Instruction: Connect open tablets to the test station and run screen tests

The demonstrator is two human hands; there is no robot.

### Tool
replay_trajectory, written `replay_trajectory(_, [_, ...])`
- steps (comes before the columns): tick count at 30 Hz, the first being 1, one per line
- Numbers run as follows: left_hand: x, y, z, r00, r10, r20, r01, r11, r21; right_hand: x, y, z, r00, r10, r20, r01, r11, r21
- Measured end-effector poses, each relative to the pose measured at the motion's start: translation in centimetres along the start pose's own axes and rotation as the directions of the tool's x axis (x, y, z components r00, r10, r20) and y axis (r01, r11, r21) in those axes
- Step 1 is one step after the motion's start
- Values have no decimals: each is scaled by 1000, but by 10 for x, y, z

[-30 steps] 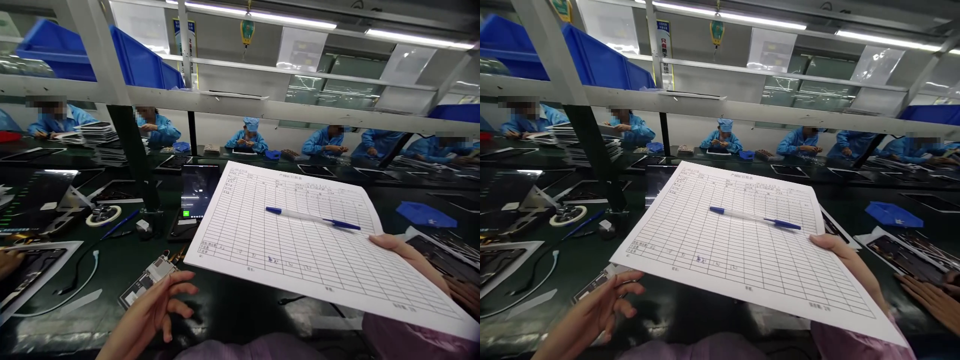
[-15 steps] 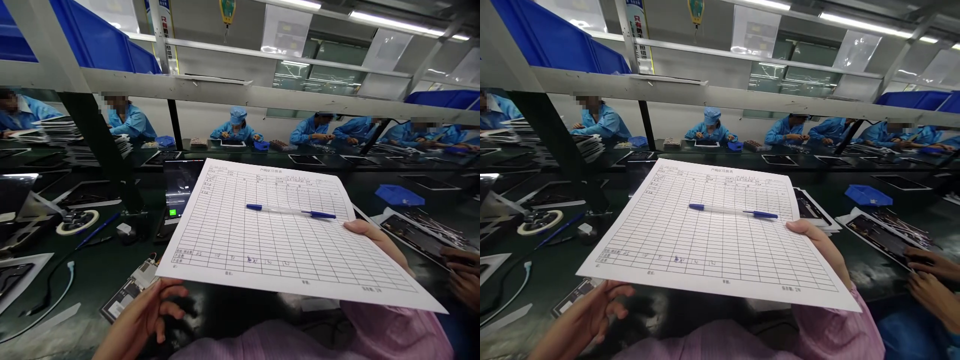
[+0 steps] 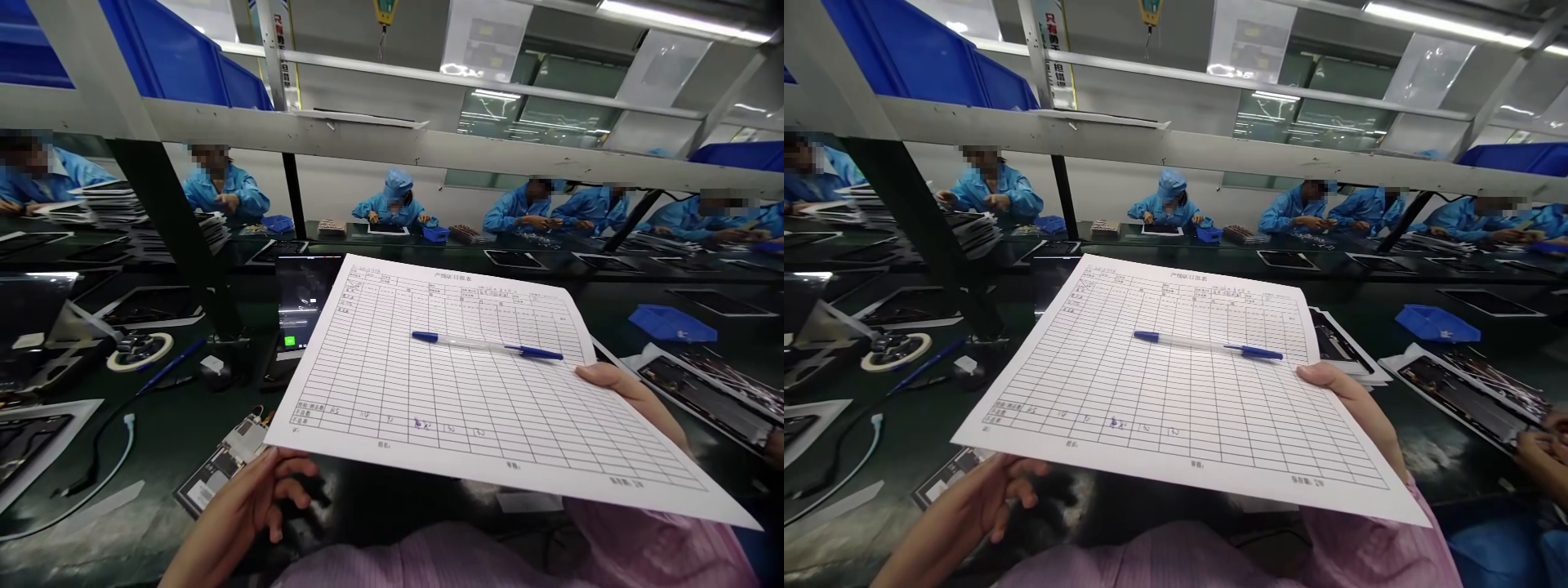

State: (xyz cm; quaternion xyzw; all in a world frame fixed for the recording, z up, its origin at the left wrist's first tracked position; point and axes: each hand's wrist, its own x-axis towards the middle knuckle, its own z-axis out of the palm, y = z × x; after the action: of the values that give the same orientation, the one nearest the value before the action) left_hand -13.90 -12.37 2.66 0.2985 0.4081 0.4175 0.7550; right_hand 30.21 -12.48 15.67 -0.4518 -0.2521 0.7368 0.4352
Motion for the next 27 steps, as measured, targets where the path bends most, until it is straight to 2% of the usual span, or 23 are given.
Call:
replay_trajectory(4, [1,0,-1,1000,-11,-8,11,1000,-5,1,1,-2,999,-13,-50,14,1000,18])
replay_trajectory(10, [5,-4,0,999,-29,15,29,1000,0,-1,-2,14,992,35,-117,-28,998,57])
replay_trajectory(15, [8,-6,2,999,-43,22,43,999,-4,-3,-5,21,993,31,-110,-25,998,59])
replay_trajectory(27, [10,-7,12,997,-52,61,50,998,30,2,3,-10,998,-21,-64,22,999,26])
